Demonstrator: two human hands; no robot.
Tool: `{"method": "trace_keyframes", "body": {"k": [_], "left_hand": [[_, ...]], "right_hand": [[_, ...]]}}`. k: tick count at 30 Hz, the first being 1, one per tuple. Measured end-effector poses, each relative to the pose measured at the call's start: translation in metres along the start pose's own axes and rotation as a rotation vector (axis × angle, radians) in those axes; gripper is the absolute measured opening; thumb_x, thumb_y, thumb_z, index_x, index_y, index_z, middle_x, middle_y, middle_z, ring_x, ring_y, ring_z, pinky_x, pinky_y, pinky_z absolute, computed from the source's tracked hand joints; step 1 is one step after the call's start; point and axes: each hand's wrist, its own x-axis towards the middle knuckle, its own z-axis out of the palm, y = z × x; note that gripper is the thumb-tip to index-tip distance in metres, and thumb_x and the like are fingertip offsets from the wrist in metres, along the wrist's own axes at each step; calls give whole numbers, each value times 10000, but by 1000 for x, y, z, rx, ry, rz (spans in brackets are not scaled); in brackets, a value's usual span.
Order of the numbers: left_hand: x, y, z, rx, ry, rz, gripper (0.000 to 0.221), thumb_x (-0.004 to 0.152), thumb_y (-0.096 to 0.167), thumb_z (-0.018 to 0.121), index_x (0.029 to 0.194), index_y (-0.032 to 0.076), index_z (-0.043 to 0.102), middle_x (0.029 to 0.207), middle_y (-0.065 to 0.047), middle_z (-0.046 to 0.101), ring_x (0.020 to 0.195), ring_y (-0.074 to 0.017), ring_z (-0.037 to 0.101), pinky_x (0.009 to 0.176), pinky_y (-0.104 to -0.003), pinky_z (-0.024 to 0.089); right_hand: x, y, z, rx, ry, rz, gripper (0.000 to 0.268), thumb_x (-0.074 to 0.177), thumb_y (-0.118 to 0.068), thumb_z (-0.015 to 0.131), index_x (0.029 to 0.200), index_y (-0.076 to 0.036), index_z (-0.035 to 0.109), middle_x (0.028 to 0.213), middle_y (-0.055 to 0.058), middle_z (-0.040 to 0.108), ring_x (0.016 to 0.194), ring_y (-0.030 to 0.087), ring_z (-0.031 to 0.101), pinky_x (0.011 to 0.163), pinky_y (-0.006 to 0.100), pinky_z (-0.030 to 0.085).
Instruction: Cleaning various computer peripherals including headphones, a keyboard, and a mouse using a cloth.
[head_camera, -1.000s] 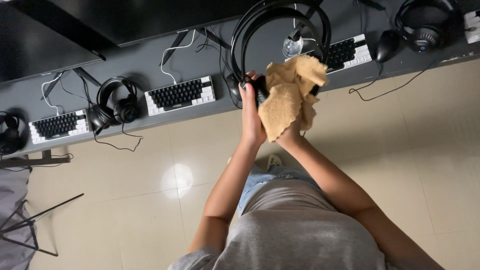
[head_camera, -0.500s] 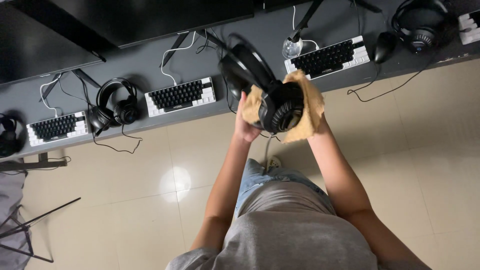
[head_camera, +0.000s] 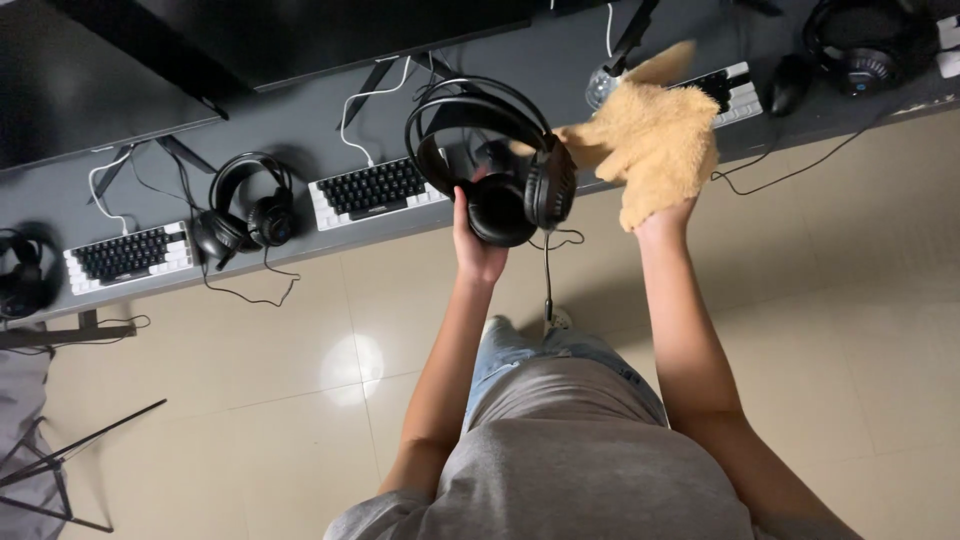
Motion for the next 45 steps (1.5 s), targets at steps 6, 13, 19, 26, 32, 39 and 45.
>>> {"method": "trace_keyframes", "body": {"k": [6,13,19,26,32,39,45], "left_hand": [[4,33,-23,309,154,220,543,1096,475,459,1524,141,449,1351,-65,592,1278,-228,563,1101,-417,459],[1,41,-33,531,84,336,494,1118,339,545,1530,78,469,1444,-68,553,1301,-178,527,1121,-348,434],[-15,49,-23,614,252,200,673,1038,380,562,1597,131,282,1448,-138,514,1243,-224,541,1039,-378,468],[-26,50,-23,552,81,209,716,1074,349,561,1634,76,208,1565,-113,412,1419,-224,434,1181,-380,365],[-29,71,-1,528,-43,192,615,1102,345,547,1597,44,339,1510,-168,485,1377,-262,499,1166,-383,412],[-13,86,4,571,60,83,575,1060,426,509,1523,101,409,1393,-114,554,1269,-251,563,1065,-393,481],[-11,105,28,522,-10,215,516,1097,461,521,1425,64,493,1299,-102,602,1209,-227,572,1053,-380,468]], "right_hand": [[-61,39,46,-494,-317,-5,530,950,-346,582,1379,-41,520,1367,174,586,1265,288,607,1065,403,520],[-107,93,75,-993,-625,-9,652,893,-248,718,1455,-21,478,1452,228,540,1312,356,555,1056,414,469],[-77,165,52,-1187,-650,-113,688,908,-335,704,1497,-57,481,1531,216,504,1400,378,496,1142,435,420],[-37,217,48,-700,-319,80,641,974,-326,640,1479,-44,362,1488,201,460,1367,378,466,1101,436,420],[-75,142,104,-1150,-446,-84,453,1001,-293,625,1349,-23,519,1304,209,595,1204,376,608,1026,441,504],[-124,118,124,-1192,-358,-591,950,688,-326,776,1426,132,391,1358,354,494,1251,498,501,1055,530,407],[-140,58,175,-1133,-364,-583,670,937,-144,701,1483,111,408,1520,324,425,1428,470,422,1185,543,369]]}}
